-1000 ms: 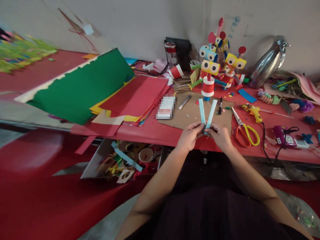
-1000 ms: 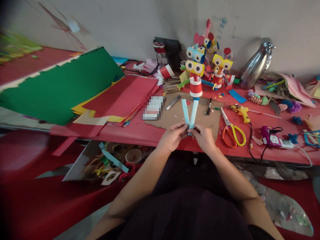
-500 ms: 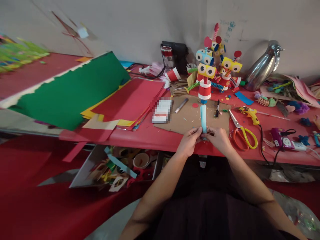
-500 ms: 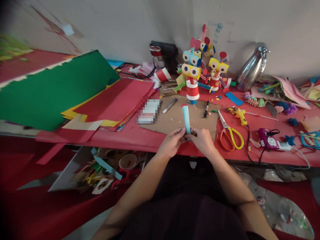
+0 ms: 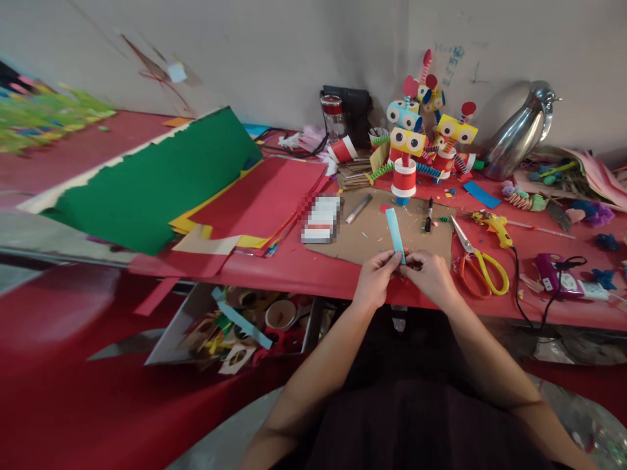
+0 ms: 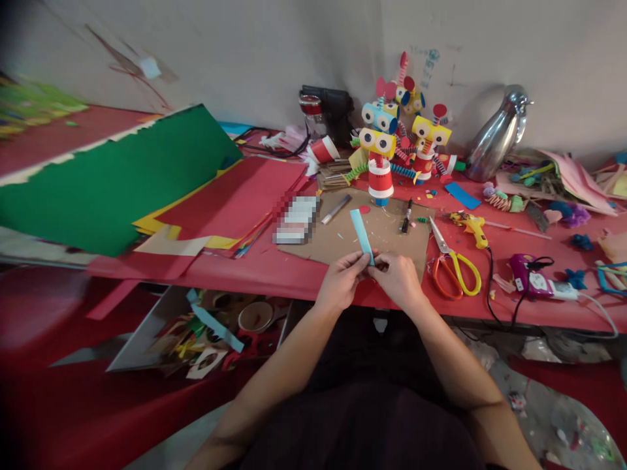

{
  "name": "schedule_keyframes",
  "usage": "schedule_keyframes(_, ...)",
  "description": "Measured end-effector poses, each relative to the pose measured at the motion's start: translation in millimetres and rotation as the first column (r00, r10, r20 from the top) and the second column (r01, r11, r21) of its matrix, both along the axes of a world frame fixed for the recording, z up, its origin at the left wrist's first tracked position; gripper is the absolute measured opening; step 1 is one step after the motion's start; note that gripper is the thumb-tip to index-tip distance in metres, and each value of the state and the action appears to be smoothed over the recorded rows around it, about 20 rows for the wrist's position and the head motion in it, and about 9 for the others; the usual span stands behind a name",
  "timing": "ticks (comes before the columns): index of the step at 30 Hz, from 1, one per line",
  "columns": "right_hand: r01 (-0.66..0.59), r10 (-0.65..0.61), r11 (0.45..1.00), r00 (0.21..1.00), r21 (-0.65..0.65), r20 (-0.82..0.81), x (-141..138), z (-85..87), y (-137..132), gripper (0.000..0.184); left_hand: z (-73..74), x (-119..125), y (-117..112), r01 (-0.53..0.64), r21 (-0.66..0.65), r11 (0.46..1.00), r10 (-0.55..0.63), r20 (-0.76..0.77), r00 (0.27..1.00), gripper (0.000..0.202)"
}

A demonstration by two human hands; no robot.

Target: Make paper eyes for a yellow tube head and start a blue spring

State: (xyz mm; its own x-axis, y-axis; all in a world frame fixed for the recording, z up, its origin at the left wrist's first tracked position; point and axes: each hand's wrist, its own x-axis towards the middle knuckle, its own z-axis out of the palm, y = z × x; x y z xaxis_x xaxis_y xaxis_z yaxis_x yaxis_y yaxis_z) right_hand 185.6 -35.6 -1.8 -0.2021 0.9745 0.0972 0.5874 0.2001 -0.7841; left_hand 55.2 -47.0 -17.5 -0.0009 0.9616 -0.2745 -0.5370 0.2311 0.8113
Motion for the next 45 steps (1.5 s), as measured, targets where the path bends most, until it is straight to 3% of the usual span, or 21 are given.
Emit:
schedule_keyframes(6, 0.008, 0.013, 0.993, 0.984, 0.119, -0.179, -2, -16.3, -8, 0.011, 3.5, 2, -1, -0.089, 0.02, 0.996, 0.089, 0.014, 0.996, 0.034)
schedule_keyframes(9, 0.009, 0.008, 0.999, 0.941, 0.051, -0.339, -4, -24.0, -15, 0.018, 4.7, 3, -4, -0.085, -0.011, 0.996, 0.085, 0.045, 0.995, 0.033)
schedule_keyframes(14, 0.146, -0.178, 0.984, 0.826, -0.102, -0.534, -8, -32.5, -22, 0.038, 4.6, 7, -8, -0.066, -0.04, 0.997, 0.07, 0.095, 0.993, 0.034)
schedule_keyframes(19, 0.15, -0.205, 0.978, 0.796, -0.141, -0.569, -7, -32.8, -23, 0.042, 3.8, 11, -9, -0.079, -0.039, 0.996, 0.083, 0.099, 0.992, 0.035)
schedule_keyframes(27, 0.176, -0.207, 0.978, 0.808, -0.109, -0.552, -7, -32.9, -26, 0.031, 3.6, 12, -10, -0.086, -0.036, 0.996, 0.09, 0.098, 0.991, 0.037)
schedule_keyframes(38, 0.161, -0.234, 0.97, 0.827, -0.183, -0.511, 1, -29.8, -25, 0.034, 23.8, -12, 17, -0.245, 0.148, 0.958, 0.24, 0.056, 0.969, 0.034)
schedule_keyframes(41, 0.15, -0.223, 0.972, 0.839, -0.183, -0.496, 2, -24.4, -18, 0.03, 24.7, -16, 26, -0.268, 0.122, 0.956, 0.261, 0.068, 0.963, 0.026)
schedule_keyframes(45, 0.087, -0.154, 0.984, 0.862, -0.159, -0.483, 3, -13.2, -1, 0.026, 29.9, -26, 42, -0.325, -0.022, 0.945, 0.325, 0.131, 0.936, 0.018)
